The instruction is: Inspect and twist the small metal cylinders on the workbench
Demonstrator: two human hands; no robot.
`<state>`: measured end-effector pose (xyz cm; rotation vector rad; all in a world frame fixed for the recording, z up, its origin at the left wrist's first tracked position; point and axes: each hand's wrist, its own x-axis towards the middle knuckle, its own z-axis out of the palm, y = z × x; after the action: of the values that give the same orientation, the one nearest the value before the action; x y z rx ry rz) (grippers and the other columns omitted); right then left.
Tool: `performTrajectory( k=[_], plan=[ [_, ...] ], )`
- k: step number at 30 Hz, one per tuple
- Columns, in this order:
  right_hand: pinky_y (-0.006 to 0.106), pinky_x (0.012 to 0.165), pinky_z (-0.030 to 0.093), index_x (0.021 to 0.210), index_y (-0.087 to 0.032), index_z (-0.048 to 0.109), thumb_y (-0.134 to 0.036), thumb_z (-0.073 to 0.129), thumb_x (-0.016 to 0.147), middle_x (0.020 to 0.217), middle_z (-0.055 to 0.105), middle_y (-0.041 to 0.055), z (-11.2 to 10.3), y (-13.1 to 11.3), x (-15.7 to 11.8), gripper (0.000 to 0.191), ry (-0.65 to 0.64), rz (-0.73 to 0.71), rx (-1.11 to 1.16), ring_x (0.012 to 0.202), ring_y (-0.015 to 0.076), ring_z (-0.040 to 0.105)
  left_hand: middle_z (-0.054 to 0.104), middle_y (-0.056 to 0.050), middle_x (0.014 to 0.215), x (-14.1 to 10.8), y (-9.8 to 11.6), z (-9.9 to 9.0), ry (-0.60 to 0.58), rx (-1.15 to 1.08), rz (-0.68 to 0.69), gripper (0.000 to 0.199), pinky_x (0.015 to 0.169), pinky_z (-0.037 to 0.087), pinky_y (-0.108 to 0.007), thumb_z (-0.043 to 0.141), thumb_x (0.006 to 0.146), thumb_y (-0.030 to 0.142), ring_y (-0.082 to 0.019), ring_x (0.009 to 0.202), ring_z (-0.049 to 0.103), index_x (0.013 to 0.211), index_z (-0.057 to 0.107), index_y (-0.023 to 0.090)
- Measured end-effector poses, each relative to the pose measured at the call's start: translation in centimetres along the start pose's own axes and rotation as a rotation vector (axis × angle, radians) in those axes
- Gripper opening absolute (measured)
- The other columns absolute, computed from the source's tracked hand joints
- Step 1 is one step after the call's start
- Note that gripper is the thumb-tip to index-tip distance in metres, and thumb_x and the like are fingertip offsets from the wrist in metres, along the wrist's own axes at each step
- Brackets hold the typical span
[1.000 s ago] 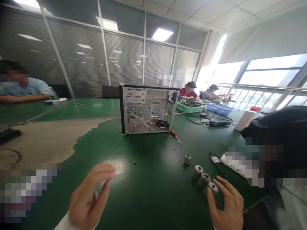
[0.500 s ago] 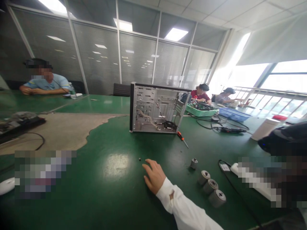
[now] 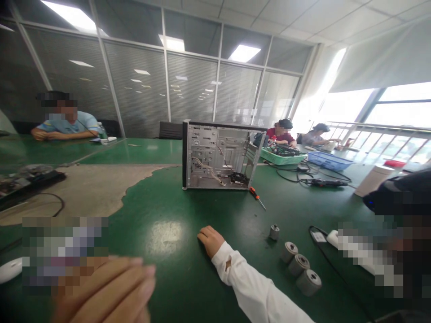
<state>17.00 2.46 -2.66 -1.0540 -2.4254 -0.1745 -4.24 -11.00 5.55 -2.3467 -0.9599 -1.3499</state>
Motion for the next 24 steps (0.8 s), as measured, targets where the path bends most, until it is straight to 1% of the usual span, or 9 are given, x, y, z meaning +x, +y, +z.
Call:
performTrajectory(
  k=[2,4,5,7,10,12,16,19,24],
  plan=[
    [0.024,0.065,0.043,0.082,-0.019,0.059,-0.011,0.032,0.08,0.079,0.059,0.0053,-1.6,-0.5,-1.5,0.029,0.006,-0.008,-0.018,0.074,0.0133,0.051,0.064,-0.001,0.083,4.3,-1.7,1.3,-0.022,0.124,0.126,0.039,0.071,0.046,-0.039,0.05,0.066,0.017,-0.02,0.08,0.058,0.103,0.05,0.029],
    [0.026,0.065,0.043,0.082,-0.02,0.058,-0.012,0.032,0.08,0.078,0.059,0.0049,-4.2,-0.7,-3.8,0.028,0.029,0.014,-0.076,0.071,0.0138,0.052,0.064,-0.004,0.081,6.1,-4.2,3.0,-0.035,0.193,0.202,0.03,0.072,0.042,-0.039,0.046,0.067,0.014,-0.02,0.078,0.057,0.096,0.054,0.02],
    [0.027,0.065,0.043,0.083,-0.02,0.057,-0.012,0.032,0.079,0.079,0.059,0.005,-5.8,-0.4,-5.4,0.027,0.064,0.043,-0.124,0.071,0.0144,0.053,0.064,-0.005,0.078,5.9,-5.6,4.0,0.001,0.196,0.192,0.025,0.07,0.041,-0.038,0.043,0.068,0.013,-0.02,0.075,0.057,0.089,0.056,0.018],
    [0.029,0.07,0.043,0.093,-0.019,0.053,-0.014,0.036,0.078,0.086,0.06,0.006,-9.1,0.9,-9.2,0.024,0.121,0.138,-0.231,0.079,0.0158,0.054,0.064,-0.006,0.075,4.1,-8.7,6.0,-0.054,0.198,0.153,0.024,0.068,0.04,-0.036,0.04,0.069,0.011,-0.019,0.073,0.056,0.084,0.057,0.016],
    [0.029,0.069,0.045,0.095,-0.019,0.052,-0.03,0.049,0.072,0.087,0.061,0.0072,-13.3,4.4,-16.0,0.026,0.233,0.356,-0.46,0.077,0.0187,0.058,0.063,-0.006,0.076,0.3,-12.5,8.5,-0.196,0.173,-0.035,0.026,0.068,0.04,-0.034,0.036,0.068,0.008,-0.019,0.074,0.055,0.081,0.057,0.017],
    [0.029,0.061,0.046,0.091,-0.021,0.053,-0.037,0.05,0.07,0.082,0.062,0.008,-14.9,6.7,-20.0,0.027,0.232,0.505,-0.517,0.069,0.0194,0.06,0.062,-0.004,0.072,-1.2,-14.1,9.6,-0.256,0.121,-0.169,0.026,0.063,0.041,-0.031,0.035,0.067,0.008,-0.018,0.072,0.055,0.08,0.056,0.017],
    [0.03,0.059,0.049,0.084,-0.022,0.054,-0.039,0.045,0.071,0.081,0.063,0.0086,-15.2,8.9,-24.3,0.023,0.114,0.711,-0.415,0.07,0.0209,0.061,0.06,-0.004,0.071,-1.4,-15.2,10.6,-0.266,0.031,-0.264,0.024,0.064,0.041,-0.029,0.035,0.068,0.01,-0.017,0.071,0.055,0.082,0.054,0.016],
    [0.029,0.062,0.05,0.084,-0.023,0.054,-0.039,0.045,0.072,0.081,0.063,0.0051,-14.7,8.9,-24.7,0.022,0.055,0.77,-0.325,0.073,0.0194,0.061,0.059,-0.003,0.072,-1.3,-15.2,10.8,-0.261,0.001,-0.252,0.024,0.064,0.04,-0.029,0.035,0.068,0.012,-0.016,0.071,0.054,0.082,0.053,0.018],
    [0.03,0.067,0.05,0.085,-0.027,0.055,-0.037,0.048,0.07,0.083,0.063,0.0053,-14.6,8.4,-24.8,0.02,0.093,0.779,-0.298,0.077,0.0205,0.06,0.06,-0.003,0.072,-1.6,-15.0,10.7,-0.267,-0.002,-0.227,0.025,0.063,0.04,-0.029,0.035,0.068,0.012,-0.017,0.071,0.054,0.083,0.053,0.019]
  ],
)
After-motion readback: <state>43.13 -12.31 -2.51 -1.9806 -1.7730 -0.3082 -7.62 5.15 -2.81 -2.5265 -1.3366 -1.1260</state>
